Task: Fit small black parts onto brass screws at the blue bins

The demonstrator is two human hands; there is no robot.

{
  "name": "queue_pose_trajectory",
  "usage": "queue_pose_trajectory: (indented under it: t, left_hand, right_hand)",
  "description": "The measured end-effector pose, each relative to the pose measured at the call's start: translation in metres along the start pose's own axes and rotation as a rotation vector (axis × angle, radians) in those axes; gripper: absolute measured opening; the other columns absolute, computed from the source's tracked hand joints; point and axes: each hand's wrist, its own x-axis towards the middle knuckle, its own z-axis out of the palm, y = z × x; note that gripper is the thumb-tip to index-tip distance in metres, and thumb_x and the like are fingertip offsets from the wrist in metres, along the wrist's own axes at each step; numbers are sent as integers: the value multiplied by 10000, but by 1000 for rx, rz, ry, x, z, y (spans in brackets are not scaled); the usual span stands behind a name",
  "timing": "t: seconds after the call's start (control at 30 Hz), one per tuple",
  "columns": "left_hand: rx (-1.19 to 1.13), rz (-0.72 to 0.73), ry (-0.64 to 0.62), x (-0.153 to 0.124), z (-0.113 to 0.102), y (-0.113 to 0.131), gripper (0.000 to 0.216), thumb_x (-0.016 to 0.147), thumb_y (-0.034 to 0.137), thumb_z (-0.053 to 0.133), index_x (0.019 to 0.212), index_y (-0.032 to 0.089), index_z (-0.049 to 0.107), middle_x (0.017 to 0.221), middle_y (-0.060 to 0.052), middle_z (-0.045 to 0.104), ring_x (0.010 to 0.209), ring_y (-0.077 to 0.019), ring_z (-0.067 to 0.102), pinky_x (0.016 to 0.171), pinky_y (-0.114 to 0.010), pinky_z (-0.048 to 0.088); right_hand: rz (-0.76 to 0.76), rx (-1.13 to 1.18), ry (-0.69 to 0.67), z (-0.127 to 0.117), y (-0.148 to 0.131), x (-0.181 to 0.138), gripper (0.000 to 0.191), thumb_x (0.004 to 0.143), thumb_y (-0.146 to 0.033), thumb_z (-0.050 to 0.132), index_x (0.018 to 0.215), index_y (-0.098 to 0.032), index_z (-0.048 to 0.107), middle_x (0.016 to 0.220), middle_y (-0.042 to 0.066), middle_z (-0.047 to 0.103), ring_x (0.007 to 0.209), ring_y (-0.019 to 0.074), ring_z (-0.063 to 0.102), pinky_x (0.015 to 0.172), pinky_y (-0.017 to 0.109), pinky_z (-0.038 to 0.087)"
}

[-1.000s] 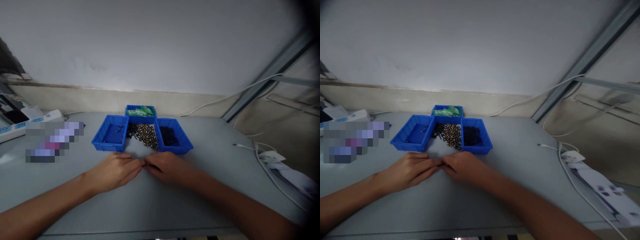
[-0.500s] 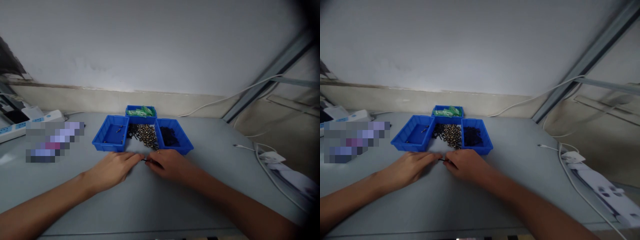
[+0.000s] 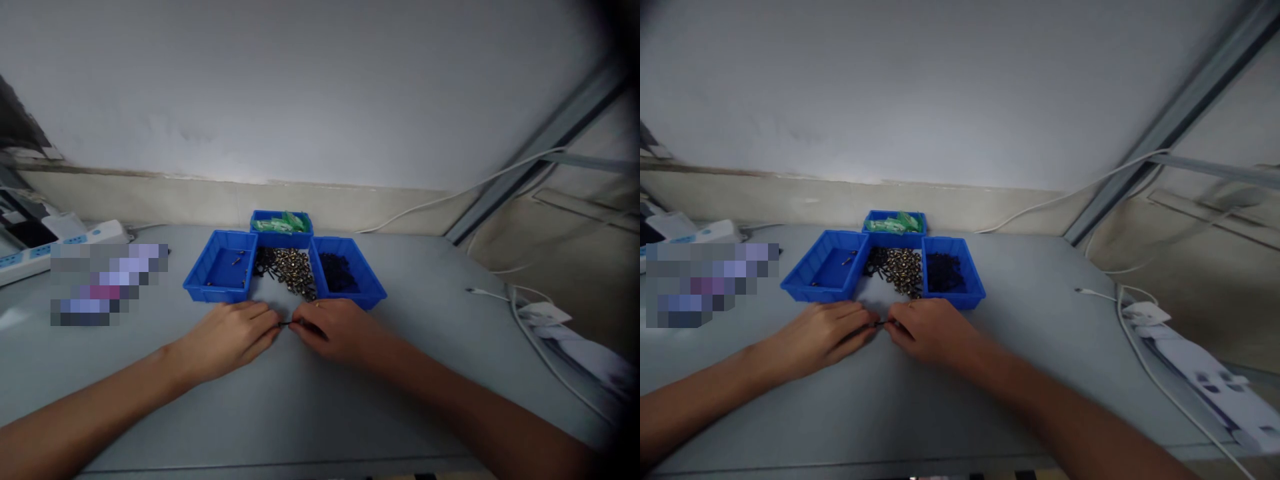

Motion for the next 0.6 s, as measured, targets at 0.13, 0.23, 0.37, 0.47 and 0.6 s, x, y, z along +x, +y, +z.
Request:
queue_pose_trajectory:
  t: [0.13, 0.23, 0.37, 0.47, 0.6]
  left_hand:
    - [-14, 21, 9, 0, 1, 1, 257, 905, 277, 322, 799, 158, 524, 724, -15, 542, 652, -132, 528, 596, -251, 403]
    - [-22, 7, -7, 0, 1, 1, 241, 902, 273, 331, 786, 161, 509, 724, -8, 541, 651, -134, 525, 591, -254, 397]
    - [-45, 11, -13, 0, 2, 1, 218, 892, 270, 350, 777, 162, 500, 724, -9, 545, 652, -135, 524, 590, -254, 388]
    - [-75, 11, -22, 0, 2, 2, 197, 884, 255, 362, 773, 163, 496, 726, -8, 550, 649, -130, 523, 587, -249, 384]
    - [-75, -7, -17, 1, -1, 4, 171, 869, 239, 376, 766, 166, 491, 711, 0, 550, 634, -125, 524, 567, -245, 375]
  right_hand:
    - [-23, 23, 10, 0, -3, -1, 173, 844, -267, 419, 827, -175, 564, 746, 21, 627, 671, 131, 561, 621, 248, 368]
    - [-38, 41, 5, -2, -4, -1, 166, 842, -252, 423, 846, -176, 570, 764, 26, 632, 687, 131, 566, 633, 249, 380]
    - [-63, 58, 1, -3, -5, 0, 165, 840, -247, 425, 852, -176, 573, 772, 31, 636, 685, 129, 567, 633, 250, 391]
    - [-78, 63, -5, -3, -6, 0, 181, 846, -254, 411, 845, -173, 573, 777, 32, 634, 694, 130, 568, 638, 250, 392]
    - [-57, 42, -6, -3, -6, 0, 178, 836, -240, 411, 834, -168, 574, 775, 34, 635, 697, 136, 572, 635, 251, 387]
